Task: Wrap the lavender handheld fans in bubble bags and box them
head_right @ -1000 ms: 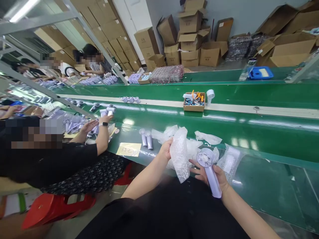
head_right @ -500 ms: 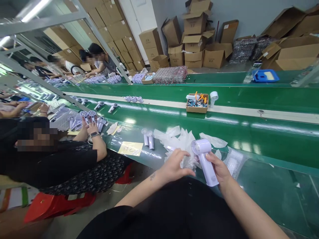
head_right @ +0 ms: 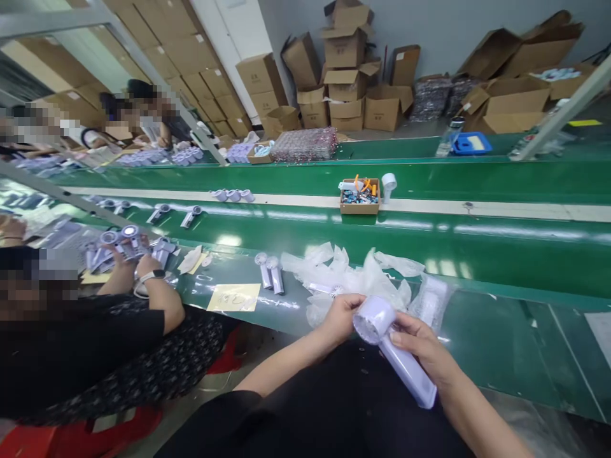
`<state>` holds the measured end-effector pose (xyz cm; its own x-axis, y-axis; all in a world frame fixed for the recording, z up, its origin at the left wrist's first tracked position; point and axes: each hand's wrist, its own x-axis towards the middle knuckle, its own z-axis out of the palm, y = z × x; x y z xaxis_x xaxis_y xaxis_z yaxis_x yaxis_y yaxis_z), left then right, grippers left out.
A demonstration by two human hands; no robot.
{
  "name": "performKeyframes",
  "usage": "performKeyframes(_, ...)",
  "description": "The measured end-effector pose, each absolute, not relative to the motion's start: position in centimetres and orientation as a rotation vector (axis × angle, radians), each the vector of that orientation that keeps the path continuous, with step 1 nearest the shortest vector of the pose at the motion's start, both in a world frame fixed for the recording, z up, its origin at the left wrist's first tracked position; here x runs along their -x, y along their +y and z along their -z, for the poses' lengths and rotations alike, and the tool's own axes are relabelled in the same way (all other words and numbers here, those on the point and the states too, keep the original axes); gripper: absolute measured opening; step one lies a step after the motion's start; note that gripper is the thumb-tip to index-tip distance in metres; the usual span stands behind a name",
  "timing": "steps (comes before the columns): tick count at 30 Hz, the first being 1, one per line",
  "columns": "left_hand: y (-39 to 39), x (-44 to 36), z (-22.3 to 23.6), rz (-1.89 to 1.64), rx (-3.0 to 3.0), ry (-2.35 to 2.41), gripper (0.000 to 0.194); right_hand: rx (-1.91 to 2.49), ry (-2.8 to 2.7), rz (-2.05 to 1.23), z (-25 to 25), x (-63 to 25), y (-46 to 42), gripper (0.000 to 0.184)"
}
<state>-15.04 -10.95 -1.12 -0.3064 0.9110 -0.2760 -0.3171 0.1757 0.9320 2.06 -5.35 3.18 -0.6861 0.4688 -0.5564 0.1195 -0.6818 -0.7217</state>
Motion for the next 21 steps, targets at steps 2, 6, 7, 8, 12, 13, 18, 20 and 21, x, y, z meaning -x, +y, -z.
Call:
performKeyframes(2,-10.7,14.7,1.4,-1.384,-0.456,1.3,0.032,1.179,-1.12,-2.349,-3.2,-1.7,-5.9,0.038)
performKeyframes(6,-10.4,15.3,1.1,-1.494,-0.874,1.433,0.027,1.252,-1.049,-2.107,-2.7,-2.2,-6.9,0.043)
performKeyframes(7,-10.5,15.5,1.0,-1.511,-1.105,1.464,0.024,1.274,-1.022,-2.068,-2.5,-2.5,-7.2,0.05)
performKeyframes(8,-10.6,15.7,0.9,-1.514,-1.342,1.474,0.022,1.293,-0.996,-2.039,-2.2,-2.8,-7.5,0.057)
performKeyframes(12,-11.4,16.3,1.5,-1.465,-2.004,1.403,0.017,1.334,-0.921,-1.923,-1.1,-3.9,-9.2,0.063)
performKeyframes(13,-11.5,16.3,1.8,-1.441,-2.1,1.393,0.017,1.336,-0.9,-1.893,-1.0,-4.1,-9.8,0.059)
performKeyframes(18,-10.2,15.2,2.1,-1.272,-2.388,1.232,0.017,1.352,-0.711,-1.826,-1.5,-3.7,-13.3,0.046)
performKeyframes(20,-8.9,14.1,1.5,-1.227,-2.344,1.173,0.016,1.358,-0.662,-1.765,-1.9,-3.8,-14.5,0.045)
performKeyframes(21,-8.3,13.5,1.2,-1.212,-2.313,1.144,0.017,1.361,-0.646,-1.738,-2.1,-4.0,-14.9,0.045)
